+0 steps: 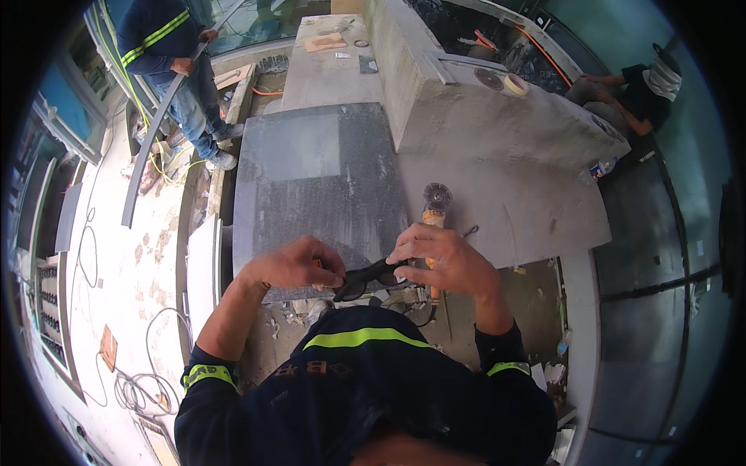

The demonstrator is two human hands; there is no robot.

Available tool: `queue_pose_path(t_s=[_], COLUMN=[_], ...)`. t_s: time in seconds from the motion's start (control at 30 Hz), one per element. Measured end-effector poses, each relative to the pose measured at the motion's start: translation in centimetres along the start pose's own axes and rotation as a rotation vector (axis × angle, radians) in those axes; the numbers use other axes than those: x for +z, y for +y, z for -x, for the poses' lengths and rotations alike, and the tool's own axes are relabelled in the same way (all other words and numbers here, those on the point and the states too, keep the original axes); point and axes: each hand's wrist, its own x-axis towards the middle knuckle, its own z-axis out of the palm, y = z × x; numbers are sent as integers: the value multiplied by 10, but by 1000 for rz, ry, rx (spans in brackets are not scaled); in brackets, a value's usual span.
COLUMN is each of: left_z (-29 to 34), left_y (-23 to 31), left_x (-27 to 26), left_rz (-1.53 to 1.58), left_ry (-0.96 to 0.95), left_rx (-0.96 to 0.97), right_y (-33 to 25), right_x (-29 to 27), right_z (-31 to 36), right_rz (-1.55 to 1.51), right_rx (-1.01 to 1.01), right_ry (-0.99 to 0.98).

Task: The person measures a white panel with a tape measure, marks it, and then uses an angle grinder to cut a dark panel. They handle the panels and tools on a cluttered workbench while another worker is present nearby.

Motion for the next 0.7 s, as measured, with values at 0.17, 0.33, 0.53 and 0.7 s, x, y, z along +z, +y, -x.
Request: queue_pose_path(t_s=[0.17, 0.33, 0.53, 0.7], left_z=[20, 36, 41, 35], left_y=[6, 5, -19, -32], left_x=[-4, -2, -1, -3], left_rz=[116, 189, 419, 738], left_ry=[-82, -40, 14, 104], left_rx=[-42, 76, 299, 771], right_y=[-17, -25, -12, 8], right_x=[2, 7, 0, 5], right_z=[-8, -9, -16, -15], right_rz=[108, -60, -452, -915], right_rx=[-102, 71, -25, -11], right_ry=[-89, -216, -44, 224])
